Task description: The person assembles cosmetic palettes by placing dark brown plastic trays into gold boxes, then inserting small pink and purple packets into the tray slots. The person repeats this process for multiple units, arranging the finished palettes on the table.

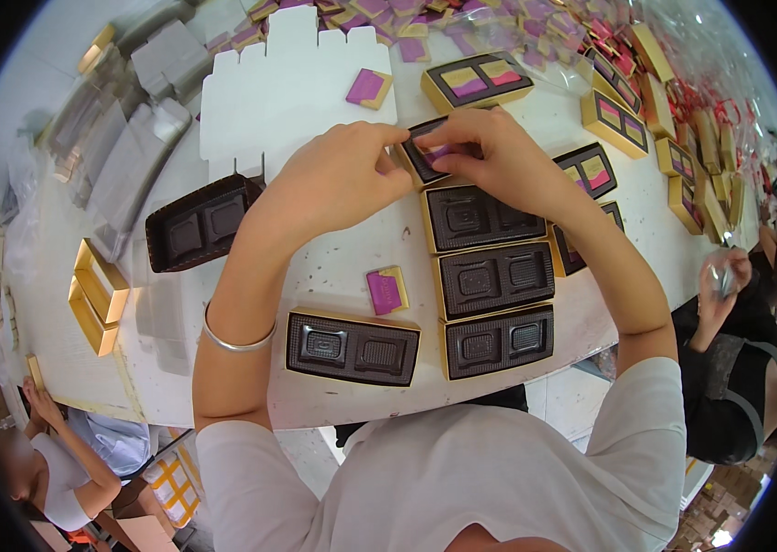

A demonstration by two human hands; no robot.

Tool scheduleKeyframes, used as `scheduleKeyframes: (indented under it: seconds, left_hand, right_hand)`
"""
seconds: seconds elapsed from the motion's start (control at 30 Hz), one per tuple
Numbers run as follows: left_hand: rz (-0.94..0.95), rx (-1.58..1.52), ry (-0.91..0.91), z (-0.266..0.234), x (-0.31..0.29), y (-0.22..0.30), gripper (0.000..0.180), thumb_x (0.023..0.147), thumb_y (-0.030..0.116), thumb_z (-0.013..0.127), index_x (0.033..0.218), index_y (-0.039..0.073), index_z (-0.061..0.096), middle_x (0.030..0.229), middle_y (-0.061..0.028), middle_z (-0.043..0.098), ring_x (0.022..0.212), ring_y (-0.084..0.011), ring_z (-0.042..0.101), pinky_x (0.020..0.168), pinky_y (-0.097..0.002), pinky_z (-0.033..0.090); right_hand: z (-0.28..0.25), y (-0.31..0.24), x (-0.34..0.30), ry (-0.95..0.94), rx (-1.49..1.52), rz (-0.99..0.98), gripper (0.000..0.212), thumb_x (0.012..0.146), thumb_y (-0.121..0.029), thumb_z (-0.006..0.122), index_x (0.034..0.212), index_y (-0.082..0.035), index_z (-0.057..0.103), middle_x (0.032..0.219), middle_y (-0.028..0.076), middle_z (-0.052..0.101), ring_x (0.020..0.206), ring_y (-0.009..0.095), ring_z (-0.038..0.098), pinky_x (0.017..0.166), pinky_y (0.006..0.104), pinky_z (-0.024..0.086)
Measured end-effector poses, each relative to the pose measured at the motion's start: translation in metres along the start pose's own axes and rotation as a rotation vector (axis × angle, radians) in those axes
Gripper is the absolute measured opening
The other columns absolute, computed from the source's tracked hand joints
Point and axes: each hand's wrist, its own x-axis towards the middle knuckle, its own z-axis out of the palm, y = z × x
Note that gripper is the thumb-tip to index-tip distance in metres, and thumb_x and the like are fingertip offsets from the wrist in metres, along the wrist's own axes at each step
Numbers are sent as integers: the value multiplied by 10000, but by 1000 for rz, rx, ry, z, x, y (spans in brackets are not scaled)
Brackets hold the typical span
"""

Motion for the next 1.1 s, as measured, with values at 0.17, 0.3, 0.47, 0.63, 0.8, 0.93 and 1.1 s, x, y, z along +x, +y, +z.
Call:
scheduleKeyframes:
  seconds: [0.17,0.3,0.47,0.63,0.8,0.93,1.1]
  left_hand:
    - [-9,2,4,1,-2,2,516,767,132,520,1240,-74,494,821,-154,672,656,-161,563,651,-284,474]
    - [20,-42,7,0,-3,4,466,783,154,535,1192,-68,530,795,-131,669,656,-152,565,629,-281,468]
    - [-76,-87,25,-19,-9,7,302,824,233,578,942,-43,613,679,-65,623,602,-96,523,548,-244,407]
    - [-143,20,153,-35,-16,11,373,854,333,603,765,-28,630,623,-30,581,574,-65,488,521,-228,360]
    - [50,48,466,-32,-13,-3,331,841,315,640,849,-16,642,661,-21,591,580,-61,483,540,-216,378]
    - [182,-242,474,-27,-9,10,284,830,275,660,934,11,644,712,3,608,592,-50,496,534,-194,378]
    - [141,-424,226,-21,-8,17,221,821,238,665,921,43,643,717,22,606,591,-24,500,468,-175,321]
  right_hand:
    - [-2,-3,-4,-48,-392,-162,65,789,-90,627,828,-45,652,745,78,628,710,276,588,688,374,384]
    - [5,0,4,18,-429,-137,97,789,-111,630,856,-44,609,762,98,626,713,291,589,695,387,399]
    - [-11,-17,32,45,-290,-101,176,792,-147,642,877,-16,560,778,126,603,726,296,579,660,382,442]
    - [20,2,69,63,-600,-311,259,778,-187,660,952,-6,600,876,141,596,877,317,562,732,398,465]
    - [1,-13,70,54,12,-28,244,848,-202,600,986,-2,620,917,129,637,870,256,609,778,329,467]
    - [-23,-25,34,-106,965,177,296,891,-239,565,1013,25,621,898,126,665,845,209,654,792,297,503]
    - [-15,-36,-8,58,633,162,320,890,-214,593,1105,22,576,946,111,636,849,163,628,775,264,502]
